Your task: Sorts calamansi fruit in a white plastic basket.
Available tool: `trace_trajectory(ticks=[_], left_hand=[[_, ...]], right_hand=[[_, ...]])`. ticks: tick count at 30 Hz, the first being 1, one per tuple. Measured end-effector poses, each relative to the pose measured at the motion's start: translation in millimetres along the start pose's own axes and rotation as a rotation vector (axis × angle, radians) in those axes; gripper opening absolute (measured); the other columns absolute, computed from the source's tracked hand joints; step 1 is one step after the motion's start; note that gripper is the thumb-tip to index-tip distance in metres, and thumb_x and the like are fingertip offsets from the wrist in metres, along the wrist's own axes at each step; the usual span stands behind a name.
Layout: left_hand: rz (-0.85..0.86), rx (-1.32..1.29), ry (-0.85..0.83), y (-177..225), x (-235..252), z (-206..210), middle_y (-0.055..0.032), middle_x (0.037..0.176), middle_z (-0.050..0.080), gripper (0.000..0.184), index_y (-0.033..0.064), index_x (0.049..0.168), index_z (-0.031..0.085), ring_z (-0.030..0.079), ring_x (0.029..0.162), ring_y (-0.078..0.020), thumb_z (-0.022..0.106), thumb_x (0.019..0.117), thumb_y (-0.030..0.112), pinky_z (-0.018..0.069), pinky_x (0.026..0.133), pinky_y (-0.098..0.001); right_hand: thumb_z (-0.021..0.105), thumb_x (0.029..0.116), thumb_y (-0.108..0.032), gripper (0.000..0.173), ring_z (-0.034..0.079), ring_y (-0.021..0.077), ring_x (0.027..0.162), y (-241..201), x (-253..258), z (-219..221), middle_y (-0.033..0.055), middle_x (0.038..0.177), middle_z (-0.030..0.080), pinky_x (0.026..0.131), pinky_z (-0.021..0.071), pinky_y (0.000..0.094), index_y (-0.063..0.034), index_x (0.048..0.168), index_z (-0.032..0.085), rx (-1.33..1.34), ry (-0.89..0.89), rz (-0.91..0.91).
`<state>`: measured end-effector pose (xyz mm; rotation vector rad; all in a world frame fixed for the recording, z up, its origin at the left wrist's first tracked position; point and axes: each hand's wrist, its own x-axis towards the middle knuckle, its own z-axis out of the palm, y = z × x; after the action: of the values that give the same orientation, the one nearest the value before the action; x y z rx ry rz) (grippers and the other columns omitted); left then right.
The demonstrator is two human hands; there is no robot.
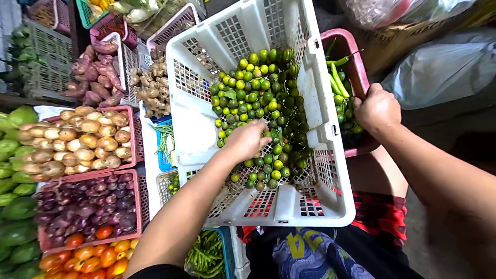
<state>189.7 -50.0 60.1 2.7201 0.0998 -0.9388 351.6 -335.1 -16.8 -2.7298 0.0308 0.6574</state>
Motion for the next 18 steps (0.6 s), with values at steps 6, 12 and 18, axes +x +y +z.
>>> trace_trajectory(ticks=[6,12,18], left_hand=[[-0.11,0.037,-0.144,36.8,12.2,11.2,-0.0171,0.109,0.068,0.05,0.0065,0.132,0.053,0.07,0.102,-0.0358,0.046,0.1076,0.05,0.0575,0.085,-0.0573],[-0.084,0.1,-0.237,51.6,16.2,8.0,-0.0147,0.104,0.065,0.036,0.0096,0.129,0.047,0.07,0.096,-0.0339,0.042,0.1107,0.041,0.0586,0.079,-0.0542],[-0.069,0.062,-0.128,50.3,12.5,9.0,-0.0157,0.113,0.065,0.033,0.0069,0.132,0.049,0.07,0.102,-0.0336,0.05,0.1075,0.028,0.0588,0.083,-0.0534]], right_hand=[[0.054,0.1033,-0.036,0.044,0.064,0.0564,0.106,-1.9,-1.1,1.7,0.0362,0.11,0.064,0.078,0.0495,0.0732,0.0027,0.123,0.053,-0.002,-0.008,0.0],[0.053,0.1032,-0.038,0.044,0.065,0.0554,0.106,1.0,0.7,1.1,0.0348,0.11,0.065,0.078,0.05,0.0723,0.0014,0.124,0.053,-0.015,-0.008,-0.001],[0.053,0.1031,-0.036,0.047,0.063,0.0574,0.109,0.3,-3.4,1.2,0.0372,0.113,0.063,0.081,0.0487,0.074,0.0039,0.126,0.052,-0.009,-0.006,-0.009]])
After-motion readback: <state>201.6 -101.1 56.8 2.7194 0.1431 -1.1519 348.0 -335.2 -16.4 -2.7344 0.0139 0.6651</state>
